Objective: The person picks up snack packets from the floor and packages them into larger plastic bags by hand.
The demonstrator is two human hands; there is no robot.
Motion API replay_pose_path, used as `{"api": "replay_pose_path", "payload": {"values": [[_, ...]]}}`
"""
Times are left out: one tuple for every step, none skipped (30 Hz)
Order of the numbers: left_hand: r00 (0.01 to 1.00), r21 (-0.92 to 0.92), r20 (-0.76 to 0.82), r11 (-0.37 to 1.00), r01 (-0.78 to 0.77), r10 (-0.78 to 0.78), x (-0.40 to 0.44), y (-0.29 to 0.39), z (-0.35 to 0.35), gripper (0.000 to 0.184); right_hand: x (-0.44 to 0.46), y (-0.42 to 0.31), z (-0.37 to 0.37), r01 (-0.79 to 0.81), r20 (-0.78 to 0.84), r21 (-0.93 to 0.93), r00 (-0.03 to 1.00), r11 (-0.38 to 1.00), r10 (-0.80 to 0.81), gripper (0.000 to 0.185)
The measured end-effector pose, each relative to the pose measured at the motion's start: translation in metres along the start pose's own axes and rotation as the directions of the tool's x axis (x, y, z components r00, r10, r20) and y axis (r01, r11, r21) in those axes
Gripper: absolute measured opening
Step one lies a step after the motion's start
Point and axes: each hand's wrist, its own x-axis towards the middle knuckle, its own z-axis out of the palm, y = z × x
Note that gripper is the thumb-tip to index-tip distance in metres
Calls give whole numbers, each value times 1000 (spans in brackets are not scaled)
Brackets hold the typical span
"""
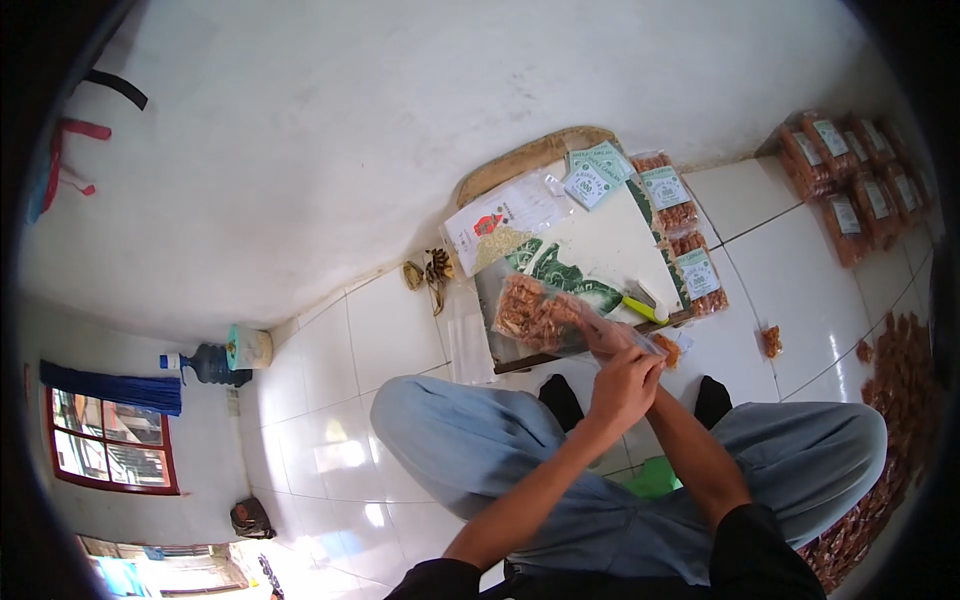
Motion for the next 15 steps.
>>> {"api": "replay_pose_path", "payload": {"values": [[996, -27, 86, 999, -34, 36, 5, -4, -6, 14, -2, -1, 0, -15, -39, 51, 999, 999, 17, 41], [983, -59, 168, 996, -65, 74, 11, -8, -13, 16, -7, 0, -4, -14, -37, 44, 999, 999, 16, 41], [981, -30, 178, 997, -74, 78, 21, -6, -28, 20, -12, -7, -14, 63, -33, 238, 998, 969, -57, 43], [992, 26, 108, 998, -65, 61, 30, -13, -42, 23, -17, -15, -24, 133, -43, 424, 991, 896, -127, 46], [998, 83, 39, 995, -51, 48, 42, -25, -55, 26, -17, -14, -24, 165, -54, 511, 986, 843, -160, 48], [996, 219, -76, 976, -18, 36, 56, -42, -69, 31, -17, -13, -25, 193, -66, 593, 979, 782, -192, 50], [981, 347, -191, 937, 31, 39, 68, -64, -83, 35, -13, -5, -18, 135, -28, 545, 989, 828, -143, 52], [975, 401, -223, 912, 89, 3, 76, -97, -94, 41, -12, 4, -12, 162, -48, 672, 983, 723, -176, 52], [964, 450, -262, 880, 151, -31, 78, -127, -100, 46, -10, 13, -6, 183, -69, 780, 976, 599, -208, 52], [962, 447, -272, 881, 155, -31, 76, -142, -100, 46, -8, 8, -12, 186, -65, 777, 974, 601, -217, 52], [962, 443, -224, 864, 241, -154, 73, -153, -101, 49, -7, -4, -22, 179, -4, 488, 979, 855, -202, 49], [945, 442, -172, 836, 326, -277, 68, -166, -99, 51, -6, -13, -28, 159, 44, 124, 985, 979, -166, 49], [940, 352, -159, 872, 340, -302, 62, -176, -96, 56, -5, -17, -29, 162, 49, 121, 984, 979, -169, 49], [938, 348, -163, 872, 344, -305, 57, -186, -89, 56, -4, -19, -28, 169, 90, 15, 981, 985, -170, 46], [942, 307, -197, 895, 323, -273, 54, -186, -84, 58, -4, -20, -28, 178, 132, -92, 977, 980, -165, 42]]}}
